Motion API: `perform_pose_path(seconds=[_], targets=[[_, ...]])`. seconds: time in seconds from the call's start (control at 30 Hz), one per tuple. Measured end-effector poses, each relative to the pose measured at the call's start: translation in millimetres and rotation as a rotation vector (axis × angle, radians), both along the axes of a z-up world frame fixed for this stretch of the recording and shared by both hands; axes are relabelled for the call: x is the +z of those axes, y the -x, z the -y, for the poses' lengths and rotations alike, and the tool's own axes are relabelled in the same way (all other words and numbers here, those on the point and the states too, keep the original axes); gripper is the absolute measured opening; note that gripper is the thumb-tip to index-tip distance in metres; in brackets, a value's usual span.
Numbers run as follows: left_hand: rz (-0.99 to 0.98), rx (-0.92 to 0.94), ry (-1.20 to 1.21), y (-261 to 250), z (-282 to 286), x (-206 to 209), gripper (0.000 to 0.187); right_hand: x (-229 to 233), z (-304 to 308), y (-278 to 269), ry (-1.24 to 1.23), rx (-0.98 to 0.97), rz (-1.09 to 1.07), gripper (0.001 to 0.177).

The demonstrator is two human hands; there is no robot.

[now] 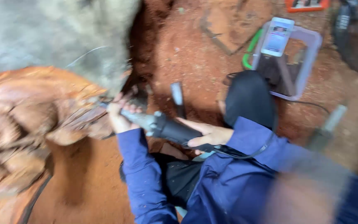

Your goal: Using a power rotary tool to carve and detail a large wooden statue.

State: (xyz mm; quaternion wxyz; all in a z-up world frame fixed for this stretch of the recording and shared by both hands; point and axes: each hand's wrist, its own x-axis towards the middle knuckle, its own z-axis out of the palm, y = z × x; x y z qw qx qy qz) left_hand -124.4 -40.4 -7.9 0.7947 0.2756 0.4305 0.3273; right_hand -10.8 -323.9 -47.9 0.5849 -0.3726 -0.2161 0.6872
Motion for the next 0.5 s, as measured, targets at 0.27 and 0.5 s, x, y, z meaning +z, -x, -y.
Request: perform_pose_path(seconds=[0.27, 0.5], targets=[[0.124, 0.087, -0.024, 19.6, 1.4, -64.5, 0.058, -35.6, -9.4, 12.0, 0.052, 0.058, 0.605, 0.096], [0.246, 0.114, -0.014, 29.8, -15.0, -87.3, 0.064, -32.4, -37.2, 5.9, 0.333, 0.172, 0.883, 0.099]])
